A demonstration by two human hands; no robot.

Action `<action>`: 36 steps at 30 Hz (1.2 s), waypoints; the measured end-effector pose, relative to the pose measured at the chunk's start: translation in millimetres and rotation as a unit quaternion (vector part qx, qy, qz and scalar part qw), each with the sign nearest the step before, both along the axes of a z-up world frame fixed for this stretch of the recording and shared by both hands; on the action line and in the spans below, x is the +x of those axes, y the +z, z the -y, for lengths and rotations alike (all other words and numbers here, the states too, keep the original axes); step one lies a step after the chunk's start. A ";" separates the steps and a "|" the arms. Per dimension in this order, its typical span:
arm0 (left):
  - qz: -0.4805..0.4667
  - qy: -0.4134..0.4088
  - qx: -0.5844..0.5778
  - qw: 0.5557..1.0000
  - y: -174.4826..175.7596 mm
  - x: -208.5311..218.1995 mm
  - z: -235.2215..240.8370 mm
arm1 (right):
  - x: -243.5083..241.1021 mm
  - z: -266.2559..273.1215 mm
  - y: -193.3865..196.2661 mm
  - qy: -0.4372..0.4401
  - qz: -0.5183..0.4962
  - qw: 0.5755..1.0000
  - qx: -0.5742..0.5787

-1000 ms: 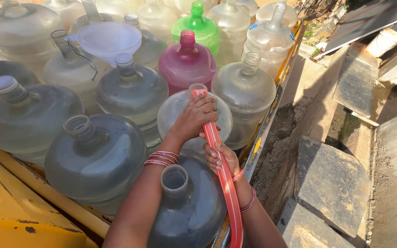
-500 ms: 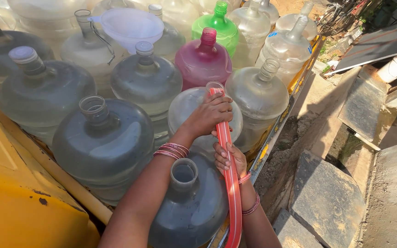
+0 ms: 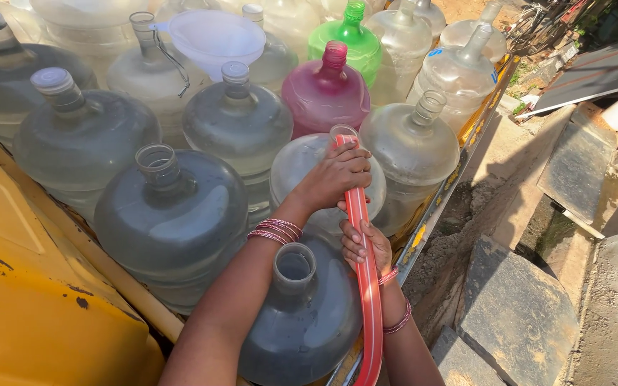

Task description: The person fills large plastic water bottles on the back of a vehicle using a long red hose, holding the hose in place by hand over the opening of each bottle.

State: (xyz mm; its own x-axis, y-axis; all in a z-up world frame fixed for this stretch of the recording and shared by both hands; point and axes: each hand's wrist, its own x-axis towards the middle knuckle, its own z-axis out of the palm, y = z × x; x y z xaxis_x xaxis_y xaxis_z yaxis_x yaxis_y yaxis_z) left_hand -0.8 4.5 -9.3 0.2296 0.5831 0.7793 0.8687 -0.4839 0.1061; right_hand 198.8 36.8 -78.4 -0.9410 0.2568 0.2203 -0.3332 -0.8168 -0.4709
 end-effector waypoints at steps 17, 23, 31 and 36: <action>-0.006 -0.002 -0.005 1.000 -0.1 -0.7 0.2 | -0.2 -0.6 -1.6 -0.003 0.004 1.000 -0.005; -0.012 0.001 0.002 1.000 -2.1 -1.8 -2.1 | 0.0 0.9 0.3 -0.002 0.006 1.000 -0.005; -0.018 0.004 0.001 1.000 -1.0 -1.5 -0.8 | -0.9 1.2 -1.9 -0.005 0.002 1.000 -0.006; -0.013 0.000 0.001 1.000 -1.9 -1.2 -1.3 | -0.9 1.1 -1.9 -0.005 0.004 1.000 -0.008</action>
